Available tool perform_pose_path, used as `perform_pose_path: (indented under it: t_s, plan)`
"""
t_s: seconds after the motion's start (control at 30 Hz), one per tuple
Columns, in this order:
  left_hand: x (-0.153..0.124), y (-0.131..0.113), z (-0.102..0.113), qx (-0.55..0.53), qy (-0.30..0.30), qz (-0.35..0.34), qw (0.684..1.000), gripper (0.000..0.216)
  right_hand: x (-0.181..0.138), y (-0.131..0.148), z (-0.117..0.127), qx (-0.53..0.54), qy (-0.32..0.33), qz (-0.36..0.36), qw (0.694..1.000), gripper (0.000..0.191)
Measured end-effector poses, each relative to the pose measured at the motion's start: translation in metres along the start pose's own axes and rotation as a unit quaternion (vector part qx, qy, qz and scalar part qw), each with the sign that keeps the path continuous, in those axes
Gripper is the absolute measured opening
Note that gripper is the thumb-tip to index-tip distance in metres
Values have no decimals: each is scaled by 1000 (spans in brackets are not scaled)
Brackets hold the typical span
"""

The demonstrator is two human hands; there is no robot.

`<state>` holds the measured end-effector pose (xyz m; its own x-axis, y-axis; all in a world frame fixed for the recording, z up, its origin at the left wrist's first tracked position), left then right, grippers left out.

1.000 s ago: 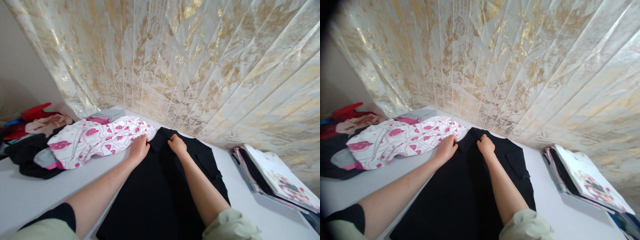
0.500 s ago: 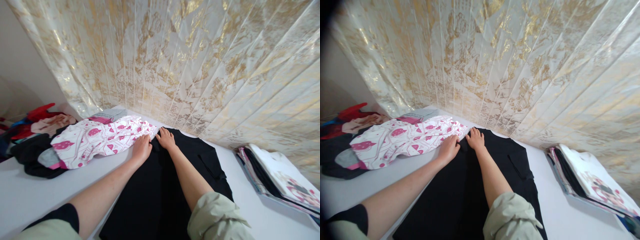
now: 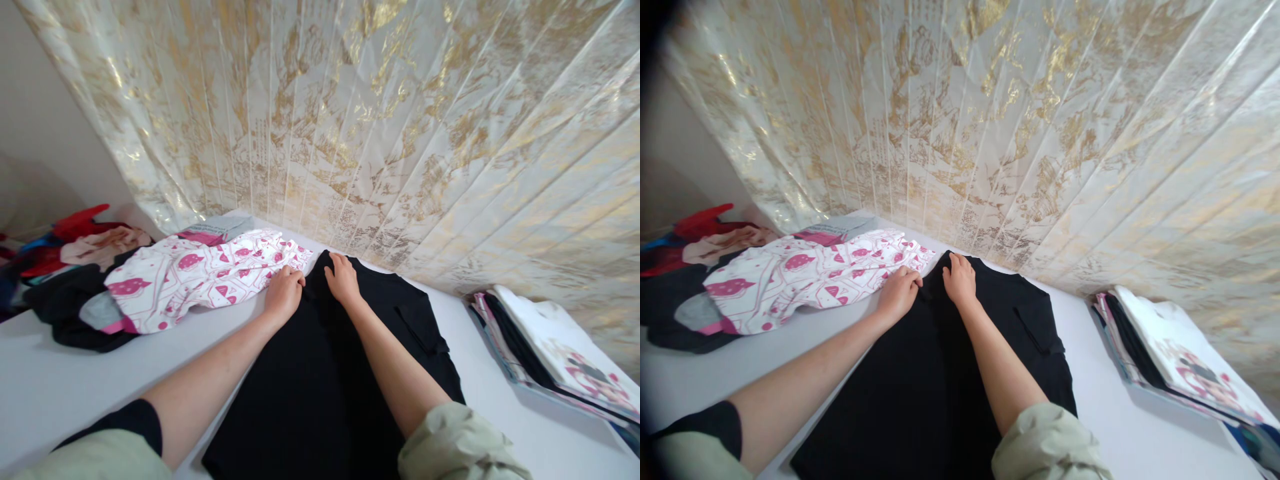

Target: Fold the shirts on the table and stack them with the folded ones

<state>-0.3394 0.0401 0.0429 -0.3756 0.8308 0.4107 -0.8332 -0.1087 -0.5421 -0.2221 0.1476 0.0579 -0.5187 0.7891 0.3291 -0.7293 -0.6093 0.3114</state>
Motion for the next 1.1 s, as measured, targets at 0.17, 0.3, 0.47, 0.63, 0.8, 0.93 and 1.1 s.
perform_pose_path:
  t_s: [0.17, 0.3, 0.47, 0.63, 0.8, 0.93, 1.1]
  plan:
    - [1, -5, 8, 5, -30, -13, 999, 22, -49, 23, 2, -1, 50, 88, 995, 35]
    - [-5, -34, 5, 18, -19, -120, 992, 28, -73, 27, -7, -16, 63, 105, 992, 41]
    - [-13, -41, -17, 63, 53, -137, 987, 30, -77, 24, -7, -12, 39, 113, 993, 40]
    - [-18, -42, -19, 90, 59, -136, 985, 27, -76, 8, 3, -21, -5, 53, 998, 39]
    - [-26, -54, -16, 116, 54, -169, 977, 32, -76, -9, 5, -31, -18, 10, 999, 40]
    - [-27, -59, -15, 135, 53, -171, 974, 30, -74, -24, 7, -22, -36, -27, 999, 41]
    - [-24, -57, -15, 137, 59, -163, 975, 38, -71, -37, 11, 24, -48, -53, 997, 41]
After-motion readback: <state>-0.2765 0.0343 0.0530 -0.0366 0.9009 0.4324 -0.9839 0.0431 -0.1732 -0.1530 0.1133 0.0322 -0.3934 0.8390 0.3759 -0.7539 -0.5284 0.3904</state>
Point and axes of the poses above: each hand's wrist, its own x-axis towards the middle knuckle, its own z-axis out of the back of the hand, y = z × x, the point moved 10 cm from there along x, towards the middle knuckle, and after that the axes turned 1 degree about -y, right-handed, at the moved point
